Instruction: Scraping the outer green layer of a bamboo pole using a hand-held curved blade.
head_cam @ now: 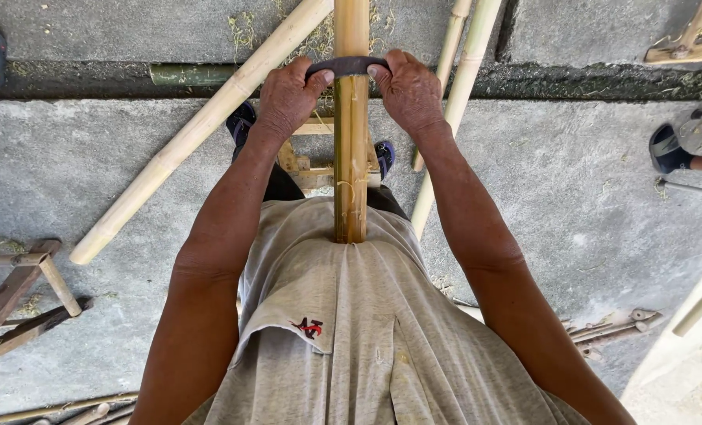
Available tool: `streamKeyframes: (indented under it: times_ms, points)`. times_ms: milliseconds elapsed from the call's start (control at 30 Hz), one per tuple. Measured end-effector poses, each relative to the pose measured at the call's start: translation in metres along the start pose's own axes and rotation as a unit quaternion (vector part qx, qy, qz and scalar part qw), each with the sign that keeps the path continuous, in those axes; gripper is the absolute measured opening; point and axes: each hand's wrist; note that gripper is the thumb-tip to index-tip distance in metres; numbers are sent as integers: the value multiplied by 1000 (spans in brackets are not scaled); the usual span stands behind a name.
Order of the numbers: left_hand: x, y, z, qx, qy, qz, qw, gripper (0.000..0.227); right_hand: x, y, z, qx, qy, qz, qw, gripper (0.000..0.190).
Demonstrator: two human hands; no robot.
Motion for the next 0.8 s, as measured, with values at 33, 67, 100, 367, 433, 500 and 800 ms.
streamKeyframes:
  times_ms: [33,67,100,367,433,500,800]
  points:
    - [2,3,-2,-2,-2,1,1000,36,0,-1,-2,-2,1,1,1000,35]
    - [4,7,-5,-17,8,-5,1000,35,1,-1,-5,-1,6,9,1000,34]
    - [5,11,-8,-29,17,-13,999,34,2,0,-7,-1,9,17,1000,34]
    - [-1,20,-57,-43,6,-9,999,38,1,5,-52,22,-5,-10,1000,37]
    - [1,21,-42,-74,26,-20,997,38,0,8,-36,10,-31,-9,999,38]
    - [8,25,-22,31,-42,-17,998,38,-2,9,-12,-40,-78,-6,996,38]
    - [0,30,-58,-44,35,-13,998,31,3,1,-57,63,45,21,997,34]
Point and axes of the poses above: each hand's wrist, its own z-axis towards the middle knuckle, its own x-axis out of the back of the hand, y = z × x, and after that the axes turned 14 degrees about -x, right-handed
